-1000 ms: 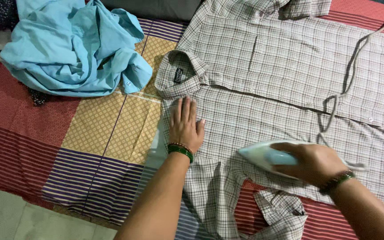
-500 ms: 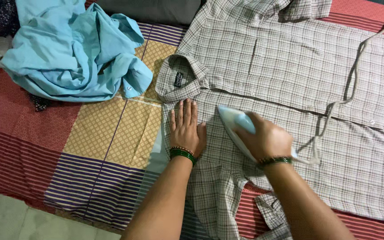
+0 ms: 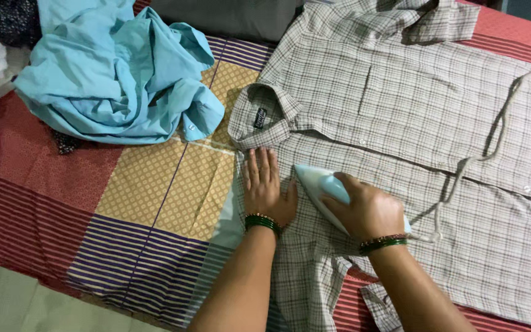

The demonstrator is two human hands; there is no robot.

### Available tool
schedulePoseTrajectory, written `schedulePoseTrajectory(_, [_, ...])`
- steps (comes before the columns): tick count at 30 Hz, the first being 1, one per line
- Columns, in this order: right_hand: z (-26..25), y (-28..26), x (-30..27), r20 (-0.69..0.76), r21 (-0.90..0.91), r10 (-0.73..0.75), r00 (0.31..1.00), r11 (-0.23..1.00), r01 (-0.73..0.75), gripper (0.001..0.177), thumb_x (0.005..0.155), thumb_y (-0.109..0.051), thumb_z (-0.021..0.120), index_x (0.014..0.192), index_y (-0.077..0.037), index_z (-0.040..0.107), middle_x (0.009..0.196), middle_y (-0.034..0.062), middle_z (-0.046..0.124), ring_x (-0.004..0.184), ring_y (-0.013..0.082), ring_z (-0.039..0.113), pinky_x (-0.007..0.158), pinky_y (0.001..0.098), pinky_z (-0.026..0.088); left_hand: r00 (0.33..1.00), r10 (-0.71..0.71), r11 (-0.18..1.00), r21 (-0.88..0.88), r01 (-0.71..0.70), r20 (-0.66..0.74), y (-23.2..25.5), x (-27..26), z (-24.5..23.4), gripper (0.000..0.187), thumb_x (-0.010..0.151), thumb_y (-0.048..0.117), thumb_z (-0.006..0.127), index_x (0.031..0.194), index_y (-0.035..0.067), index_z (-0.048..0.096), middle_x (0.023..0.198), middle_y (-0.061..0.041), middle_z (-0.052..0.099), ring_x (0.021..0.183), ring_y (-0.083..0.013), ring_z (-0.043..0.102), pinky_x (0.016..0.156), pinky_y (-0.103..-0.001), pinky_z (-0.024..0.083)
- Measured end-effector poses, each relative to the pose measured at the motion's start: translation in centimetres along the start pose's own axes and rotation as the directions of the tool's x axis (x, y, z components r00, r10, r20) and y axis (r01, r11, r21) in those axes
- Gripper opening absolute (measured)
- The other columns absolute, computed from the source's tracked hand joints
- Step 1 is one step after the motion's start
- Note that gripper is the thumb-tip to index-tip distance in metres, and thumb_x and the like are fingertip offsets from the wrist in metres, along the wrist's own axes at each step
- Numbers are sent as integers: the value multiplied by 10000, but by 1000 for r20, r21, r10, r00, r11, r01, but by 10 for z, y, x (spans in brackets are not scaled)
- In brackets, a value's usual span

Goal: The person irons a checkered shirt laid out on a bed, smoothing the fabric with one hand while moving the iron with the other. The person adjusts the shirt's position and continues ironing different sections, including the collar and sleeves.

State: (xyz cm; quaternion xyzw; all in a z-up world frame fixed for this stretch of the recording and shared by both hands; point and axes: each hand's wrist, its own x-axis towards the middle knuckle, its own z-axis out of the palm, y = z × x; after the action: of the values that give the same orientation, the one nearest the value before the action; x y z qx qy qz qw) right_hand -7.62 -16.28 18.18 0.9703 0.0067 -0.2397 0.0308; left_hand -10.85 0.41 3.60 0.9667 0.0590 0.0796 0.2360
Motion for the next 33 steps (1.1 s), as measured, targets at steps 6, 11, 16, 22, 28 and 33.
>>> schedulePoseTrajectory(6, [-13, -31, 35, 14, 81, -152, 988, 985, 150, 593, 855, -665, 605, 1330, -311, 594, 972, 97, 761, 862, 264, 749, 703, 430, 608, 1000, 13, 1000, -12, -13, 8, -2, 0, 6, 734, 1024, 437, 376, 1579, -30, 263, 1662, -227, 243, 1562, -409, 133, 1267, -547, 90])
schedulePoseTrajectory(11, [-16, -51, 47, -85, 113, -155, 984, 980, 164, 566, 896, -612, 613, 1333, -254, 577, 1009, 126, 736, 888, 317, 728, 712, 459, 590, 999, 21, 999, -37, -22, -36, -5, -1, 11, 706, 1052, 426, 282, 1596, -23, 269, 1673, -218, 253, 1570, -386, 170, 1277, -532, 100])
schedulePoseTrajectory(16, [-11, 0, 47, -21, 174, -10, 1000, 985, 14, 601, 905, -626, 587, 1409, -301, 546, 1061, 105, 749, 882, 289, 750, 745, 443, 601, 1000, 8, 994, 105, -11, 23, -4, 1, 12, 734, 1019, 503, 326, 1581, 36, 251, 1660, -187, 227, 1549, -359, 146, 1243, -528, 88])
schedulePoseTrajectory(22, [-1, 105, 43, -41, 103, 206, 978, 974, -201, 670, 862, -743, 579, 1411, -359, 581, 1089, 82, 772, 860, 247, 761, 701, 383, 616, 999, -8, 983, 185, -1, 48, -2, 3, 13, 763, 1001, 491, 410, 1602, 58, 228, 1675, -165, 199, 1554, -342, 129, 1258, -510, 87])
schedulePoseTrajectory(28, [21, 214, 31, -113, -40, 271, 956, 960, -276, 645, 851, -717, 620, 1413, -401, 633, 969, 88, 807, 735, 211, 774, 630, 370, 628, 997, -26, 980, 200, 11, 73, 3, 2, 8, 781, 980, 492, 428, 1591, 49, 226, 1670, -170, 196, 1550, -344, 132, 1258, -509, 86])
schedulePoseTrajectory(33, [24, 224, 42, -188, -88, 160, 969, 980, -179, 580, 887, -698, 590, 1412, -454, 629, 1007, 54, 808, 686, 147, 767, 583, 335, 630, 993, -41, 977, 214, 17, 110, 5, 6, 7, 798, 978, 502, 414, 1592, 40, 199, 1667, -179, 172, 1546, -346, 116, 1252, -513, 71])
